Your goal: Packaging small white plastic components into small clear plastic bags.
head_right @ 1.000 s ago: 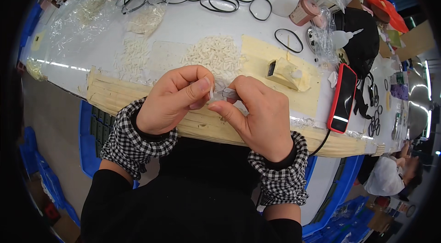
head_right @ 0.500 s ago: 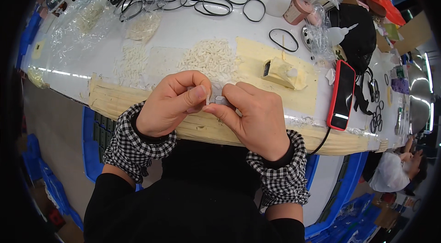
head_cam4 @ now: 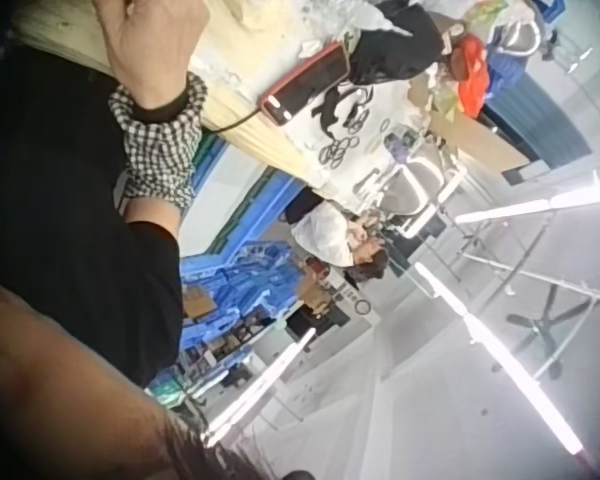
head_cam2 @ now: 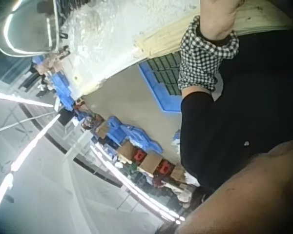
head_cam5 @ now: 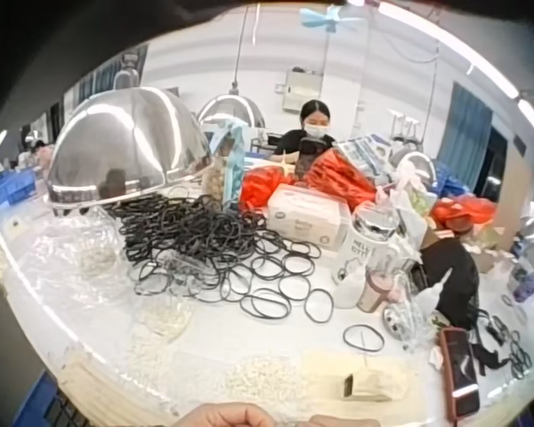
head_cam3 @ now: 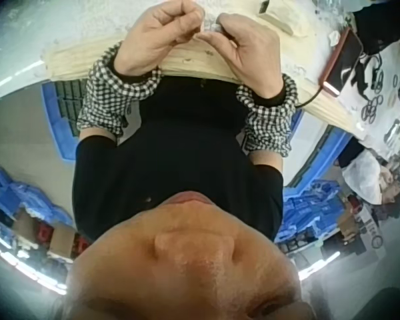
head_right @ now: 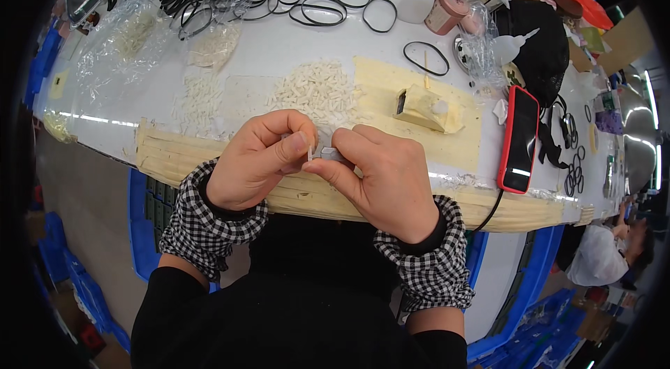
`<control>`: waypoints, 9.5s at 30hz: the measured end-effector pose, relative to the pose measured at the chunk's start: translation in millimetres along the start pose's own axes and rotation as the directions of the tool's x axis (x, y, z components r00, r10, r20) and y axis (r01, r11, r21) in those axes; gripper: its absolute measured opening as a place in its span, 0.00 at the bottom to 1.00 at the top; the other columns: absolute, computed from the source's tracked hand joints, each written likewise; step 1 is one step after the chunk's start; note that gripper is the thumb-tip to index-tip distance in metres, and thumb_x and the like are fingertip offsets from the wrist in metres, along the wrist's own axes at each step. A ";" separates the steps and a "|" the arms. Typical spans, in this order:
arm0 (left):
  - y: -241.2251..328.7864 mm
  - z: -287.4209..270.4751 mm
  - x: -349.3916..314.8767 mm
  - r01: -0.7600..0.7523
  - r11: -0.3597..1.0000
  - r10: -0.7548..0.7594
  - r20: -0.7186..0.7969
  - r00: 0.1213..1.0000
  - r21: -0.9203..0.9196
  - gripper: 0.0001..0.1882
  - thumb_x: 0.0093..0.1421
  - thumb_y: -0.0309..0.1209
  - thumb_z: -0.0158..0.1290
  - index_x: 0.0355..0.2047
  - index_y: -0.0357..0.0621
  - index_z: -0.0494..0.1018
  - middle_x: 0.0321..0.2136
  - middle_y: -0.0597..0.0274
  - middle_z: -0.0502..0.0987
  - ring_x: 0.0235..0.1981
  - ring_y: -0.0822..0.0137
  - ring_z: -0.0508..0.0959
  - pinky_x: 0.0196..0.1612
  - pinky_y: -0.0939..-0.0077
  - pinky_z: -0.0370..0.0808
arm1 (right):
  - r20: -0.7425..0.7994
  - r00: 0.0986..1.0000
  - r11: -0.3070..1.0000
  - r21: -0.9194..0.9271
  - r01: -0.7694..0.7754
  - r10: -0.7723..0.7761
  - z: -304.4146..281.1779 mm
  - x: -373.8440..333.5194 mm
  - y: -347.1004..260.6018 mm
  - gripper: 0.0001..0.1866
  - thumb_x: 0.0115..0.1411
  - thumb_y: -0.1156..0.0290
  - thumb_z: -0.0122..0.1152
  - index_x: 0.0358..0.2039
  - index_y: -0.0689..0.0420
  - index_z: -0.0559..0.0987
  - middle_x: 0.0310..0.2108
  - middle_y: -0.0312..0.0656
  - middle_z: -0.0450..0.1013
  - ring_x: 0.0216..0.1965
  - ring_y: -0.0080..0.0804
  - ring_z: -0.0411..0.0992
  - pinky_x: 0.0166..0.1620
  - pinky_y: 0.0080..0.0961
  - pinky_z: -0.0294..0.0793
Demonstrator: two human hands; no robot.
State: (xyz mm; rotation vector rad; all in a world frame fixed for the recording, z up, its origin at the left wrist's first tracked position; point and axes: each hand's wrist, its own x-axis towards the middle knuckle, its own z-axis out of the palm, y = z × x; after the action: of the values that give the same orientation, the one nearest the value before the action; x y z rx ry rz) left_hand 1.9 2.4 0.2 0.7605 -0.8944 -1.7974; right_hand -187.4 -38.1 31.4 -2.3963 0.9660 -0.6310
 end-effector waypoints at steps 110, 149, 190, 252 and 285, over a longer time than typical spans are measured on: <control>-1.0 -2.5 6.1 -0.094 0.910 0.010 -0.206 0.979 -0.404 0.09 0.66 0.33 0.40 0.33 0.41 0.66 0.30 0.63 0.70 0.25 0.75 0.64 0.27 0.83 0.60 | -0.244 0.947 0.976 -0.007 -0.219 0.210 15.3 -12.0 12.7 0.07 0.50 0.80 0.63 0.30 0.60 0.73 0.27 0.43 0.69 0.24 0.38 0.72 0.27 0.27 0.70; 1.7 -0.3 1.6 0.071 0.990 -0.059 0.103 0.993 -0.122 0.12 0.67 0.37 0.45 0.34 0.40 0.67 0.27 0.71 0.64 0.26 0.81 0.59 0.31 0.87 0.60 | -0.126 0.992 1.000 -0.002 -0.008 0.008 11.8 -1.5 -1.8 0.19 0.52 0.56 0.66 0.21 0.57 0.70 0.18 0.39 0.66 0.18 0.36 0.66 0.21 0.28 0.63; -1.8 -4.0 6.5 -0.142 0.877 0.026 -0.249 0.968 -0.459 0.09 0.67 0.32 0.40 0.38 0.40 0.66 0.32 0.62 0.70 0.26 0.74 0.64 0.28 0.84 0.62 | -0.126 0.983 0.985 -0.090 -0.145 0.133 19.3 -3.3 14.5 0.07 0.51 0.76 0.62 0.31 0.56 0.74 0.28 0.39 0.68 0.24 0.38 0.71 0.26 0.29 0.68; -0.9 1.8 1.9 0.006 0.993 -0.003 0.021 1.000 -0.121 0.11 0.68 0.37 0.44 0.33 0.42 0.66 0.28 0.69 0.66 0.26 0.80 0.60 0.30 0.87 0.58 | -0.018 1.000 0.999 0.033 -0.024 0.025 0.2 0.0 1.4 0.18 0.53 0.58 0.65 0.22 0.59 0.71 0.17 0.39 0.67 0.18 0.36 0.66 0.22 0.28 0.64; -0.6 4.5 5.7 -0.105 0.976 0.048 -0.283 0.958 -0.190 0.09 0.65 0.30 0.48 0.42 0.38 0.70 0.28 0.71 0.69 0.26 0.81 0.63 0.28 0.89 0.59 | -0.130 0.983 0.983 -0.113 -0.147 0.132 19.0 4.7 14.7 0.09 0.51 0.78 0.61 0.33 0.59 0.72 0.29 0.43 0.68 0.28 0.42 0.71 0.29 0.33 0.70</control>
State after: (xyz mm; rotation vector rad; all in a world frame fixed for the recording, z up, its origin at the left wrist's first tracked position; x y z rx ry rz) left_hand -4.0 -1.6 1.5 0.8093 -0.5384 -1.6340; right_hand -181.0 -46.1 9.1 -2.3908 1.2458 -0.6907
